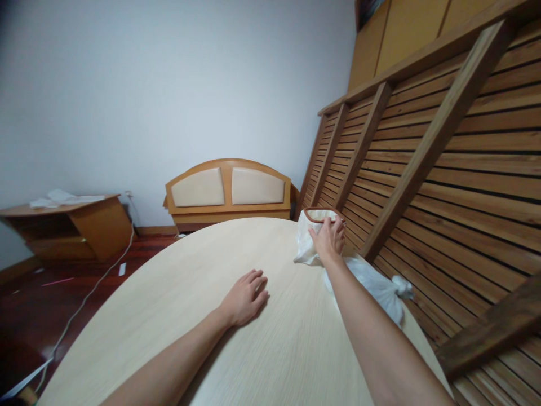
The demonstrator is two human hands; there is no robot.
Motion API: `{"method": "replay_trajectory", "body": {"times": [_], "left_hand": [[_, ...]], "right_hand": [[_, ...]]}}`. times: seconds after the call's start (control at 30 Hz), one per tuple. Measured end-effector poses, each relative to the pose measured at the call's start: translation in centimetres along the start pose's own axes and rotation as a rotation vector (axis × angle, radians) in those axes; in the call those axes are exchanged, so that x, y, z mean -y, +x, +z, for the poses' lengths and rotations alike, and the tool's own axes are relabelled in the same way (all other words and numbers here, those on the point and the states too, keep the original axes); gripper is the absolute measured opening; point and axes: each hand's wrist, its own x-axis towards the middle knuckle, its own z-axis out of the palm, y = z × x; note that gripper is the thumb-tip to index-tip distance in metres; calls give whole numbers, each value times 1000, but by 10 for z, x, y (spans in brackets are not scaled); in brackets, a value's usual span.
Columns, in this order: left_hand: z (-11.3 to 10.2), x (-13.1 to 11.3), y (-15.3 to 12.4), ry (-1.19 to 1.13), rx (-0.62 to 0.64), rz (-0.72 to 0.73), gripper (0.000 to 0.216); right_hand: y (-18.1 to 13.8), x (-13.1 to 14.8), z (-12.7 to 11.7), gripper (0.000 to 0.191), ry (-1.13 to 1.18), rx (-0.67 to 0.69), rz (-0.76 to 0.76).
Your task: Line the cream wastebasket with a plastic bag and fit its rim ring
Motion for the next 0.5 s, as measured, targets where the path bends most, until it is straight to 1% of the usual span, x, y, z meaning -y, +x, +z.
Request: {"method": "replay_trajectory", "body": {"times": [0.13, 0.23, 0.3, 0.33, 0.37, 0.43, 0.5], "left_hand": [[1, 1, 0, 12, -3, 1, 43], [2, 2, 0, 21, -12, 5, 43], [2, 2, 0, 25, -18, 14, 43], [1, 2, 1, 27, -21, 22, 42], [0, 2, 1, 29, -26, 31, 40], [-1, 2, 3, 31, -40, 50, 35], [-4, 3, 5, 31, -55, 67, 31]], "right_hand": [[3, -4, -3, 52, 11, 46, 25], [-3, -2, -5, 64, 34, 16, 18], [-15, 3, -5, 67, 49, -35, -68], [-24, 6, -6, 65, 58, -50, -141], [-35, 11, -6, 62, 75, -37, -215], [-61, 21, -6, 58, 114, 44, -334], [-90, 30, -5, 58, 158, 168, -417]]}}
